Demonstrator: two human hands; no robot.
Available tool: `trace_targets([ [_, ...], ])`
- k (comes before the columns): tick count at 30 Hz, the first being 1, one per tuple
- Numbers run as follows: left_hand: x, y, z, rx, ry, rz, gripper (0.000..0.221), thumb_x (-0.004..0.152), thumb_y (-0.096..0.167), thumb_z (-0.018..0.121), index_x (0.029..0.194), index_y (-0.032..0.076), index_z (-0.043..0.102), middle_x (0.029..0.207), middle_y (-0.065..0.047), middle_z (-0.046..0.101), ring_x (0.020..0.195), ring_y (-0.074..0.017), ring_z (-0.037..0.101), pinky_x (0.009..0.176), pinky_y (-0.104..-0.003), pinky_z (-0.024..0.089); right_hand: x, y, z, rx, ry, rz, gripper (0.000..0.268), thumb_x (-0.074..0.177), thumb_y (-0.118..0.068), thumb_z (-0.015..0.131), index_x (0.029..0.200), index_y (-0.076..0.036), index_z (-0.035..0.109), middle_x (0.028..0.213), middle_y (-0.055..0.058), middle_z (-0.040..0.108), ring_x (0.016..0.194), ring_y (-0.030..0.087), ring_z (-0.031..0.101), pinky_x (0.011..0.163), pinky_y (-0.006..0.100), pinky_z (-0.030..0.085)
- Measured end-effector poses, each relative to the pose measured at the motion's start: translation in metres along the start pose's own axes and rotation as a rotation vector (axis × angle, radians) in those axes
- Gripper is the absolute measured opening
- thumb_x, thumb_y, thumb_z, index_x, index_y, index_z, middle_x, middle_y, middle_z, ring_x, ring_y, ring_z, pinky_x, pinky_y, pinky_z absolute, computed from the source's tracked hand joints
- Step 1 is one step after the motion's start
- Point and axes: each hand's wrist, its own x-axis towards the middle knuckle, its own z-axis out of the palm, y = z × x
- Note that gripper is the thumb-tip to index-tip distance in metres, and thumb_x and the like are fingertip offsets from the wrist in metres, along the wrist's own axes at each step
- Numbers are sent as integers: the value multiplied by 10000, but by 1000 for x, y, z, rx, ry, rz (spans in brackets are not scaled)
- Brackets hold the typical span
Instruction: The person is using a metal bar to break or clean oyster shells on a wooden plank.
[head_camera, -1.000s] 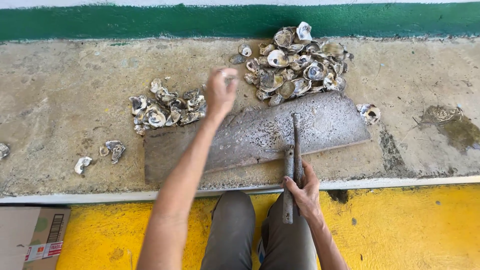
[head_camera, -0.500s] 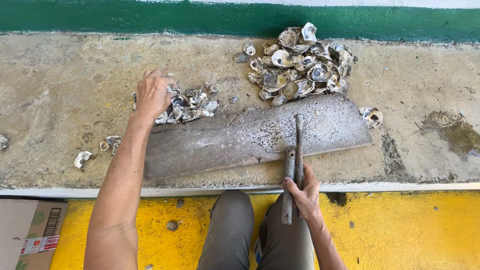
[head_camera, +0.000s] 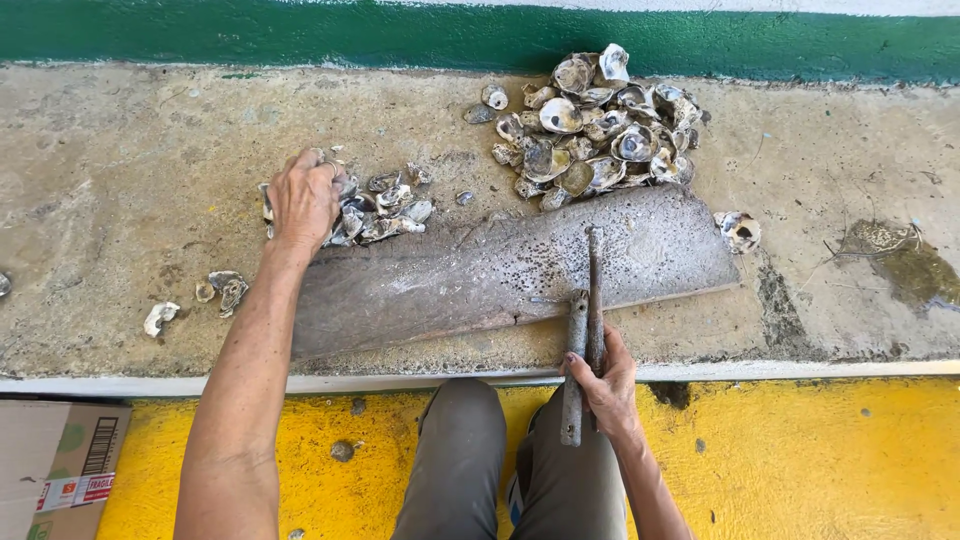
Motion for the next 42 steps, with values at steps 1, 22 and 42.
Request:
trace_targets([
  [1, 0, 2, 1, 2, 0, 0, 153, 852, 18, 784, 980, 98, 800, 1027, -127, 693, 943, -255, 631, 772, -477, 564, 1, 2, 0, 2, -2, 0, 570, 858, -107, 728, 1372, -11, 499, 776, 70, 713, 611, 95, 639, 486, 236, 512],
  [22, -84, 188, -4, -856, -186, 129, 137, 866, 52, 782, 985, 116, 765, 1038, -64, 779, 866, -142, 755, 706, -227, 611, -3, -9, 5, 14, 20, 17, 549, 871, -79, 722, 1367, -26, 491, 780, 37, 704, 587, 61, 634, 418, 198, 468],
  [42, -25, 158, 26, -1025, -470, 129, 152, 898, 14, 720, 952, 147, 772, 974, -28, 806, 841, -90, 742, 767, -268, 642, 22, -68, 7, -659, -102, -368, 709, 787, -235, 866, 1389, -19, 559, 968, 139, 776, 809, 150, 766, 681, 302, 618],
])
